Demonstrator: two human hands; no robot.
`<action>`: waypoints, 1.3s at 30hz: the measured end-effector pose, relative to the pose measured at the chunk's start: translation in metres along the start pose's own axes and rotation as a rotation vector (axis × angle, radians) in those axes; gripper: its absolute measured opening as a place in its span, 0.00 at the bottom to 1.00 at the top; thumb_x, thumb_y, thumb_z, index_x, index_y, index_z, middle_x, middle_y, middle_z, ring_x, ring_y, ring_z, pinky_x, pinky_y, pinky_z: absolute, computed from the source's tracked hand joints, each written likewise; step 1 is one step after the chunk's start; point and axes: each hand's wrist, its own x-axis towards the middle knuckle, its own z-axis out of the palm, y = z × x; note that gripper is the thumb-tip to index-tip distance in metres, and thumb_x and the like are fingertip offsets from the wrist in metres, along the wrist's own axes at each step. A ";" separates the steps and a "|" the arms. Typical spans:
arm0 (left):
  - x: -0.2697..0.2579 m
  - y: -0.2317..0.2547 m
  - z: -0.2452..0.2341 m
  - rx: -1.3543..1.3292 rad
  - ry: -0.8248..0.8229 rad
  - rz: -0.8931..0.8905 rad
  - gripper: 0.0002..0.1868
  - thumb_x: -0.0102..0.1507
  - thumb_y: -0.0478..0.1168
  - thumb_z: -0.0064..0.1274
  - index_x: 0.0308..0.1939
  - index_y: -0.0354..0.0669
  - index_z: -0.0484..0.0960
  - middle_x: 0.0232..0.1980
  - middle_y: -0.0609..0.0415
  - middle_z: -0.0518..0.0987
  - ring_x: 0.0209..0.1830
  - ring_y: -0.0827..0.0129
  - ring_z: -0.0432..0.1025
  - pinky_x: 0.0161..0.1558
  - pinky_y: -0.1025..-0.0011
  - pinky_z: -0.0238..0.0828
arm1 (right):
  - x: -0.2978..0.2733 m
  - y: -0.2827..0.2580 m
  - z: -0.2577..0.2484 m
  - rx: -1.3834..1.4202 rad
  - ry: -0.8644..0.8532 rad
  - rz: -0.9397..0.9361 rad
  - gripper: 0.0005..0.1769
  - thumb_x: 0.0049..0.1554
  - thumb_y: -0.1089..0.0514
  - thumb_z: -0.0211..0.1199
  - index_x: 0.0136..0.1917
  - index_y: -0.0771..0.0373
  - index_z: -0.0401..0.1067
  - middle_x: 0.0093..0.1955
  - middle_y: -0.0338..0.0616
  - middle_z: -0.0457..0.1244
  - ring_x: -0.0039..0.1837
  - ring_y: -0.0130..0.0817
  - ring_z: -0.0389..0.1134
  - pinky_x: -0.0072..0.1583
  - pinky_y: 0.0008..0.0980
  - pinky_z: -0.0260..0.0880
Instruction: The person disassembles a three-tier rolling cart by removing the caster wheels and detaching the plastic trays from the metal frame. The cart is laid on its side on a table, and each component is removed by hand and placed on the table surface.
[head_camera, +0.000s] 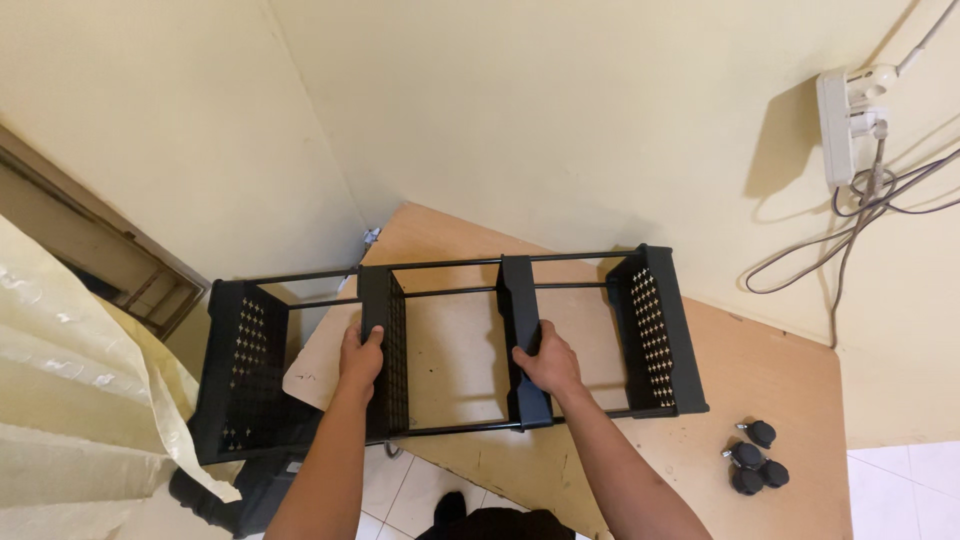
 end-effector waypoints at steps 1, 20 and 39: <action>0.002 0.001 0.001 0.002 -0.006 -0.022 0.27 0.68 0.45 0.51 0.68 0.39 0.69 0.64 0.45 0.77 0.62 0.58 0.71 0.61 0.64 0.65 | 0.001 0.002 0.001 -0.001 -0.004 -0.004 0.45 0.49 0.43 0.71 0.72 0.66 0.60 0.59 0.62 0.68 0.62 0.55 0.70 0.63 0.45 0.69; -0.050 0.024 -0.018 0.220 -0.046 0.229 0.28 0.66 0.46 0.55 0.68 0.39 0.73 0.69 0.48 0.74 0.67 0.61 0.68 0.64 0.66 0.61 | -0.044 0.037 -0.014 0.548 -0.106 0.022 0.26 0.59 0.59 0.63 0.70 0.62 0.68 0.59 0.49 0.71 0.57 0.35 0.75 0.55 0.32 0.76; -0.146 -0.149 -0.070 -0.186 -0.082 -0.018 0.19 0.72 0.43 0.49 0.34 0.28 0.77 0.33 0.46 0.78 0.34 0.64 0.72 0.41 0.65 0.70 | -0.107 0.157 0.041 0.594 -0.436 0.199 0.17 0.56 0.58 0.62 0.58 0.65 0.73 0.49 0.45 0.71 0.47 0.33 0.71 0.51 0.32 0.73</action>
